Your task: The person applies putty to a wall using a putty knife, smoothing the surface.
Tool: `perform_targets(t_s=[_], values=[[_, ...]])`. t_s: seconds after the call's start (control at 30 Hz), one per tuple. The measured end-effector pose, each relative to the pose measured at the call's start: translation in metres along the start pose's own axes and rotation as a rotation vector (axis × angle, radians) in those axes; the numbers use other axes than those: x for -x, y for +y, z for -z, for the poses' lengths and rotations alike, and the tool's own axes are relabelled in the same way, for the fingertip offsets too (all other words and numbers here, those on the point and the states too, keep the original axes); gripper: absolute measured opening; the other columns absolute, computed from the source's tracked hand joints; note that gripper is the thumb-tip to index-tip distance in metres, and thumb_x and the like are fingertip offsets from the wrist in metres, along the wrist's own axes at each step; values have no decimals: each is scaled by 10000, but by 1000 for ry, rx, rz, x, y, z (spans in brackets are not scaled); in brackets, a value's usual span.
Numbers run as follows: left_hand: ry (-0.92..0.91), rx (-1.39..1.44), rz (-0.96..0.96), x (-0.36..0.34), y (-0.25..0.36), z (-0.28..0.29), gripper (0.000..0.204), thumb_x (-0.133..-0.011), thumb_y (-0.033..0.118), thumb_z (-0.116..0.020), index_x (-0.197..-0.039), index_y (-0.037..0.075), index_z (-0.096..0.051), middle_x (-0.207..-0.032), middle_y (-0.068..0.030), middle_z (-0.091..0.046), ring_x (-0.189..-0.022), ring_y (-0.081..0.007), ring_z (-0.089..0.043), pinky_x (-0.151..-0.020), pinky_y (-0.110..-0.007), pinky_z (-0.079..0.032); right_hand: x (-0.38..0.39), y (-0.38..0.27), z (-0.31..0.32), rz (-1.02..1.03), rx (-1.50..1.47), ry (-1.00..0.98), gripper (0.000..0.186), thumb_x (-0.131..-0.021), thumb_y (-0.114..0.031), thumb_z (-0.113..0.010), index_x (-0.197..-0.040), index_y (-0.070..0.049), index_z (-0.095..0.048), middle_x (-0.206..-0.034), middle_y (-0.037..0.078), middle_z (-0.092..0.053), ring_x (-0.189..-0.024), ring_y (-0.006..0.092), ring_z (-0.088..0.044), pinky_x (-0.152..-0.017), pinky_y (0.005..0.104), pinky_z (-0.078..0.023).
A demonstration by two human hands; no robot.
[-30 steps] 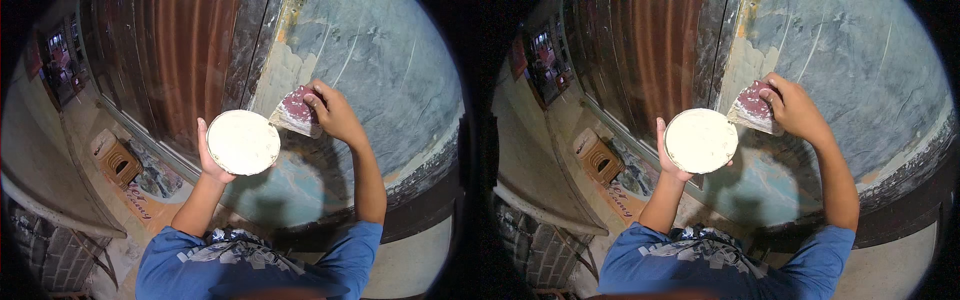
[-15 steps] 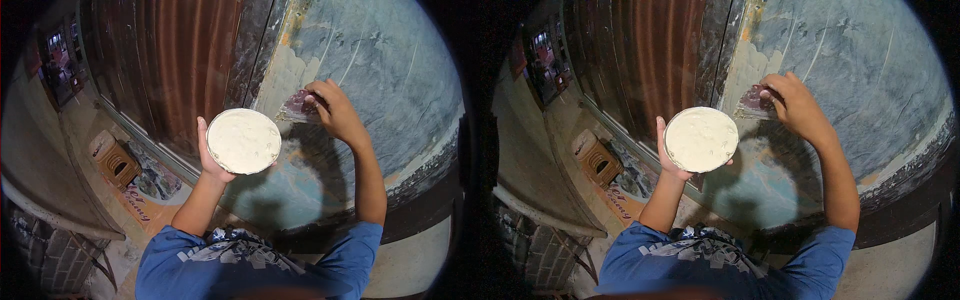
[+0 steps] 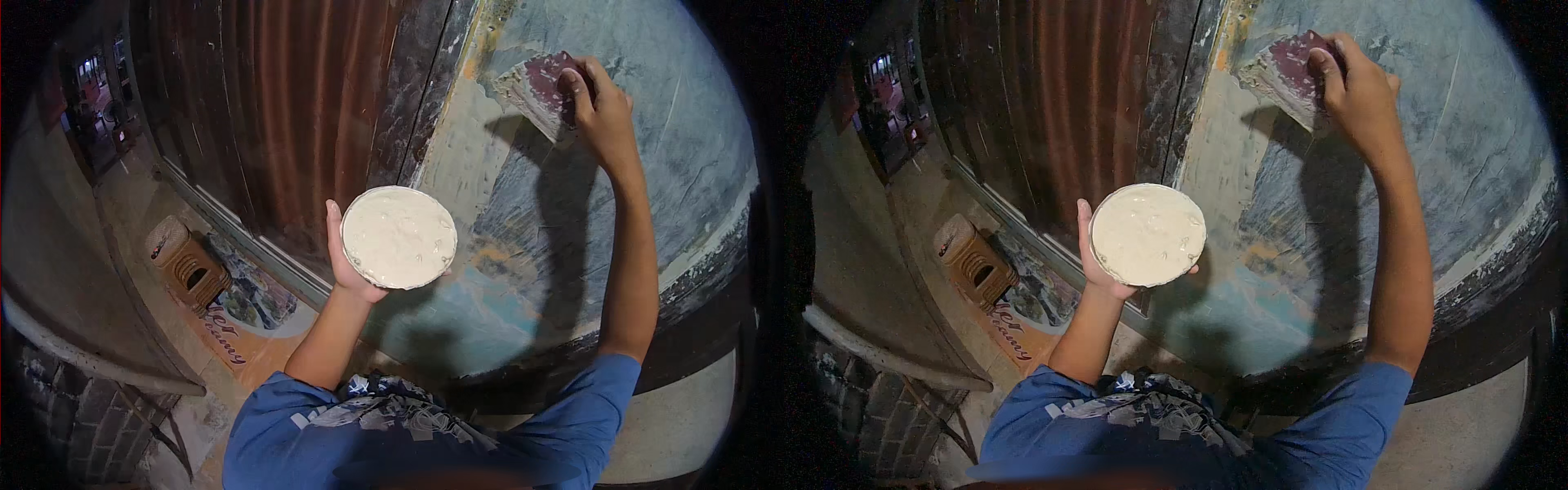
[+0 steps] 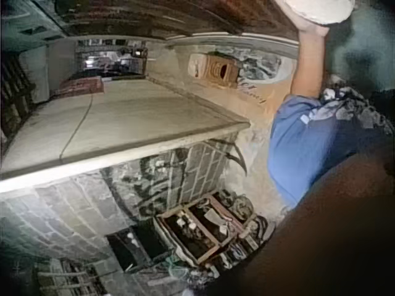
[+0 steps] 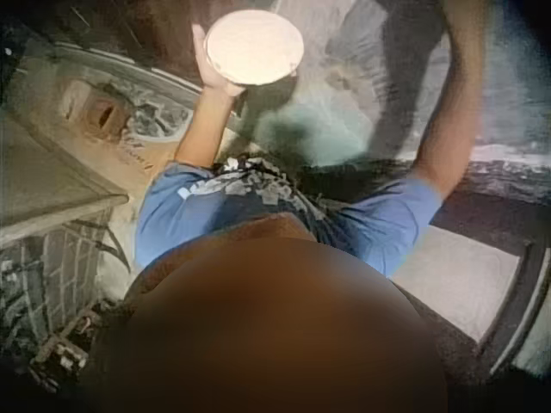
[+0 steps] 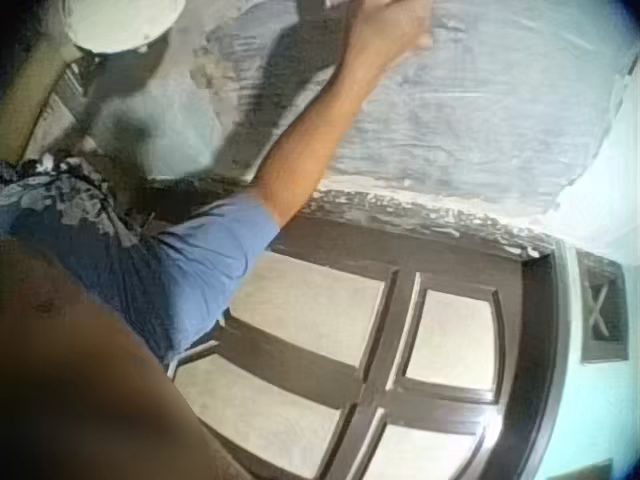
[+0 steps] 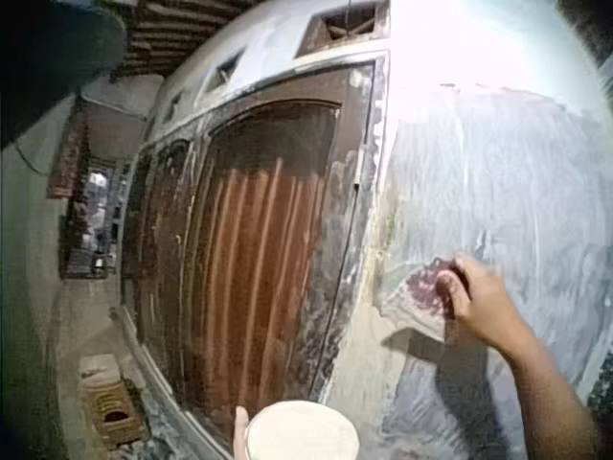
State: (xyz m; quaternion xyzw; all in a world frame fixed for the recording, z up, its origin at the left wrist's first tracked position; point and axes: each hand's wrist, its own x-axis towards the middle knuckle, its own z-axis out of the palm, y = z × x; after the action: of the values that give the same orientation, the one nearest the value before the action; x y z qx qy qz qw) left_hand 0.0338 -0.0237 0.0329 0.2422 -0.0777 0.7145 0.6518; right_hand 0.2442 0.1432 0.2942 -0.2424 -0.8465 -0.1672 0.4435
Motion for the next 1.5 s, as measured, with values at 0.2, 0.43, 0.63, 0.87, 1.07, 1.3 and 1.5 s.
perform_targets(t_s=[0.2, 0.43, 0.63, 0.87, 1.07, 1.3, 1.5], values=[[150, -94, -87, 14, 4, 9, 954, -881, 845, -311, -1463, 101, -446, -1466, -220, -480, -1256, -517, -518, -897, -828, -409, -6, 0, -2, 64, 223, -13, 222, -1029, -307, -541, -1137, -137, -634, -958, 85, -739, -919, 296, -689, -903, 456, -339], [88, -7, -76, 20, 9, 6, 950, -875, 850, -315, -1445, 104, -464, -1447, -231, -493, -1228, -539, -527, -878, -848, -399, -1, -8, -20, 193, 442, 8, 196, -1004, -290, -576, -1118, -140, -629, -887, 105, -703, -910, 307, -664, -815, 508, -331], [207, -73, -131, 26, 21, 16, 974, -878, 847, -319, -1441, 66, -463, -1446, -240, -494, -1241, -505, -538, -923, -792, -433, -3, 2, -22, 156, 337, 17, 200, -1005, -295, -577, -1123, -141, -626, -895, 108, -697, -915, 302, -658, -822, 509, -328], [61, -3, -100, 34, 35, 16, 967, -882, 843, -315, -1448, 71, -453, -1429, -245, -507, -1228, -512, -547, -908, -781, -455, -8, 12, -9, 75, 359, 87, 191, -1009, -294, -571, -1121, -147, -618, -926, 102, -721, -915, 315, -678, -808, 504, -340], [160, -70, -106, 39, 40, 21, 944, -904, 820, -305, -1429, 55, -474, -1431, -235, -514, -1226, -493, -557, -919, -749, -474, 0, 9, -20, 79, 447, 15, 223, -1015, -327, -559, -1136, -151, -622, -944, 118, -724, -924, 331, -682, -821, 502, -333], [163, -102, -116, 47, 48, 28, 923, -905, 815, -313, -1434, 76, -474, -1418, -223, -523, -1218, -498, -557, -901, -798, -445, 6, 5, -26, 65, 387, -31, 237, -1018, -342, -552, -1138, -151, -623, -954, 125, -723, -946, 349, -675, -838, 512, -342], [145, -84, -78, 46, 54, 27, 918, -894, 825, -318, -1440, 104, -473, -1442, -204, -503, -1226, -508, -546, -874, -841, -414, -14, 8, -7, -78, 332, 5, 237, -1039, -324, -529, -1173, -142, -599, -1020, 113, -721, -971, 329, -682, -895, 487, -364]])
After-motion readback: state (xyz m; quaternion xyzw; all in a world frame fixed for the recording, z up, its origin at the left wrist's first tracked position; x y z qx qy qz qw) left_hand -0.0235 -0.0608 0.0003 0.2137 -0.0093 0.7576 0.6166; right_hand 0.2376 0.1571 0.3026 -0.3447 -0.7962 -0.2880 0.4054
